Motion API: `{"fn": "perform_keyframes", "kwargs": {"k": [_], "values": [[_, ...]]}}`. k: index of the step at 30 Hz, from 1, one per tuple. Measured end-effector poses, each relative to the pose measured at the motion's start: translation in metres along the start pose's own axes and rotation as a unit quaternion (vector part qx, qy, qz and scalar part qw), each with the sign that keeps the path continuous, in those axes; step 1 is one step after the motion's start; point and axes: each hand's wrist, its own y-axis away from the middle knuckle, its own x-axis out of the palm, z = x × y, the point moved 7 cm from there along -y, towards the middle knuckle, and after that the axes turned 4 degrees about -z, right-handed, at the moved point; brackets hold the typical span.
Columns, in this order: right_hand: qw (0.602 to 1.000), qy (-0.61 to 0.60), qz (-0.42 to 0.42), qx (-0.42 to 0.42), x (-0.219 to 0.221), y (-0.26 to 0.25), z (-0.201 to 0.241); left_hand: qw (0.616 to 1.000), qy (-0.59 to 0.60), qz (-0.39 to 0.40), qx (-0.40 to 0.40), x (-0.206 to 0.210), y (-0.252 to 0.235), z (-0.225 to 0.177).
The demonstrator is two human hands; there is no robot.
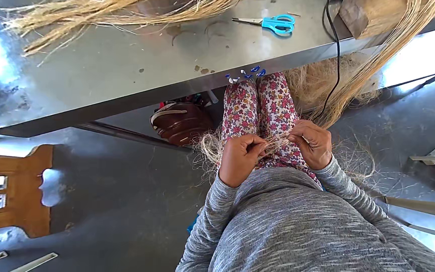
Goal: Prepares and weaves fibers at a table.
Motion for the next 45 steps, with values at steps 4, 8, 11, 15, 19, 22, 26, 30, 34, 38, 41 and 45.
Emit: {"fn": "perform_keyframes", "kwargs": {"k": [4,8,11,15,19,22,26,30,34,38,41,45], "values": [[0.993,-0.085,0.072,0.046,0.005,-0.003,-0.001,0.999,-0.047,-0.015,0.014,-0.01,-0.003,-0.002],[0.984,-0.124,0.113,0.062,0.013,-0.011,0.002,0.996,-0.073,-0.025,0.039,-0.022,-0.008,-0.009],[0.986,-0.109,0.113,0.053,0.02,-0.019,0.003,0.996,-0.073,-0.03,0.045,-0.031,-0.011,-0.007],[0.994,-0.043,0.101,0.023,0.031,-0.025,0.0,0.998,-0.041,-0.026,0.032,-0.04,-0.015,0.004],[0.994,-0.006,0.1,0.037,0.042,-0.027,-0.005,1.0,-0.014,-0.011,0.012,-0.041,-0.019,0.018],[0.992,0.016,0.109,0.065,0.049,-0.027,-0.013,1.0,0.0,-0.005,-0.004,-0.04,-0.023,0.027],[0.984,0.032,0.141,0.103,0.059,-0.029,-0.027,0.999,-0.037,-0.005,-0.013,-0.038,-0.03,0.034],[0.962,0.095,0.199,0.162,0.05,-0.031,-0.048,0.997,-0.07,-0.001,-0.02,-0.039,-0.037,0.042],[0.942,0.217,0.136,0.215,0.006,-0.052,-0.049,0.994,-0.106,0.005,0.0,-0.041,-0.044,0.041],[0.994,0.081,0.037,0.057,0.015,-0.074,0.007,0.99,-0.136,0.013,0.026,-0.035,-0.05,0.033],[0.995,0.049,0.089,-0.009,0.062,-0.062,0.013,0.993,-0.116,0.017,0.03,-0.033,-0.052,0.027],[0.998,-0.001,0.064,0.0,0.075,-0.053,-0.007,0.999,-0.046,0.015,0.024,-0.035,-0.053,0.028]]}}
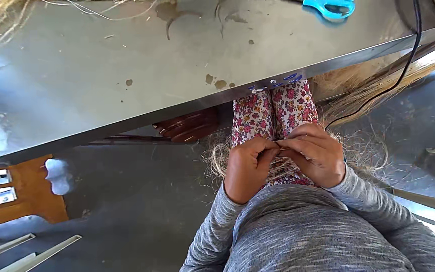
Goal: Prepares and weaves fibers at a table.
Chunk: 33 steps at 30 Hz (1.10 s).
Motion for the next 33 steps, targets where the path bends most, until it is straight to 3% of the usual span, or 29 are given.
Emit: {"fn": "perform_keyframes", "kwargs": {"k": [14,18,22,24,27,29,33], "values": [[0.999,0.001,0.022,-0.048,-0.02,0.0,-0.019,0.992,0.081,0.013,-0.094,-0.003,0.0,0.022],[0.999,0.008,0.044,-0.017,-0.021,0.001,-0.027,0.992,0.077,0.016,-0.095,-0.004,0.001,0.023],[0.977,0.166,0.082,0.101,-0.048,-0.006,-0.038,0.997,0.022,0.002,-0.069,-0.007,0.001,0.017],[0.97,0.206,0.049,0.124,-0.068,-0.013,-0.032,0.999,-0.01,-0.001,-0.044,-0.006,0.001,0.012],[0.991,0.099,0.004,0.094,-0.073,-0.018,-0.004,0.998,-0.068,-0.003,-0.002,-0.001,0.001,-0.001],[0.993,-0.024,0.042,0.106,-0.049,-0.014,0.009,0.995,-0.095,-0.001,0.023,0.003,0.002,-0.01],[0.992,-0.017,0.076,0.1,-0.008,0.001,0.01,0.993,-0.106,-0.008,0.057,0.007,0.004,-0.021]]}}
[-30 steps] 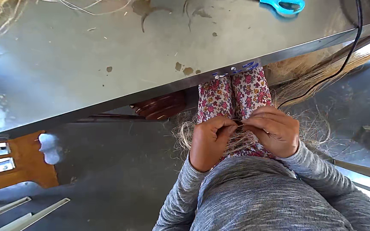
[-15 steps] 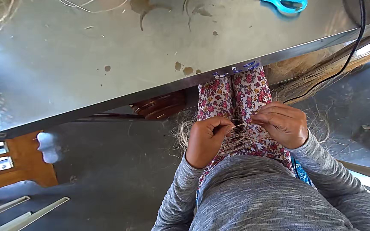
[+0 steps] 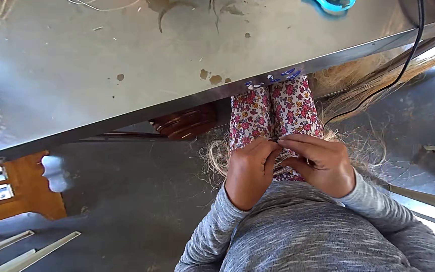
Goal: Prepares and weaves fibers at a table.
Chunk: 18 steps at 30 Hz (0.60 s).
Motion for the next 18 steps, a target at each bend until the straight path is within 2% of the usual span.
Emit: {"fn": "perform_keyframes", "kwargs": {"k": [5,10,18], "values": [[0.998,0.027,-0.052,-0.013,-0.001,0.004,-0.011,1.0,0.019,-0.005,-0.009,-0.003,0.003,0.002],[0.997,0.02,-0.07,-0.035,-0.014,0.009,-0.016,0.998,0.044,-0.013,-0.042,-0.006,0.005,0.012],[0.99,0.043,-0.089,-0.101,-0.023,0.015,-0.017,0.996,0.075,-0.007,-0.051,-0.003,0.005,0.016]]}}
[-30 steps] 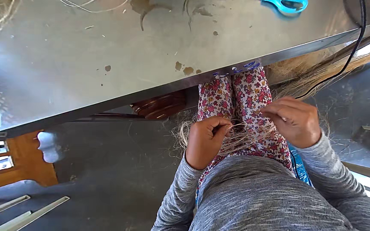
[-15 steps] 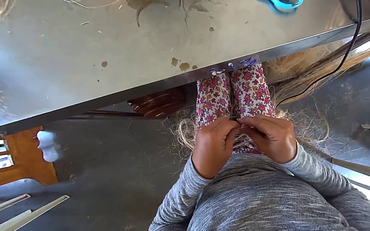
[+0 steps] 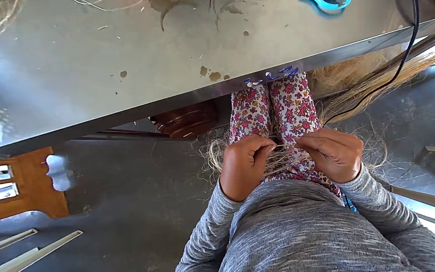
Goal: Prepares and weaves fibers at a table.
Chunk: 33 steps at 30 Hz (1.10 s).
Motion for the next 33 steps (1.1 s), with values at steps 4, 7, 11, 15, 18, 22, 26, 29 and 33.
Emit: {"fn": "perform_keyframes", "kwargs": {"k": [4,7,11,15,18,22,26,29,33], "values": [[0.999,0.037,0.008,-0.033,0.0,0.0,0.0,0.999,0.025,0.013,-0.018,0.002,0.0,0.004],[0.997,0.058,0.018,-0.039,-0.001,-0.001,-0.001,0.998,0.051,0.015,-0.02,0.003,0.001,0.006],[0.995,0.074,0.055,-0.036,0.002,-0.002,-0.003,1.0,0.002,0.004,0.019,0.005,0.0,0.003],[0.991,0.074,0.106,-0.034,0.007,0.0,-0.008,0.995,-0.074,0.005,0.061,0.008,0.002,-0.003],[0.989,0.076,0.117,-0.046,0.008,0.003,-0.008,0.995,-0.08,-0.001,0.061,0.007,0.001,-0.004],[0.992,0.063,0.105,-0.042,0.004,0.001,-0.009,0.997,-0.068,0.005,0.043,0.005,0.0,-0.002],[0.997,-0.002,0.071,0.006,-0.002,-0.005,-0.012,0.999,0.004,0.049,0.023,0.007,0.001,0.002],[0.993,-0.063,0.065,0.071,0.002,-0.004,-0.019,0.995,0.068,0.071,0.019,0.008,0.001,0.0],[0.979,-0.128,0.064,0.143,0.009,0.002,-0.027,0.992,0.103,0.075,0.017,0.008,0.0,-0.001]]}}
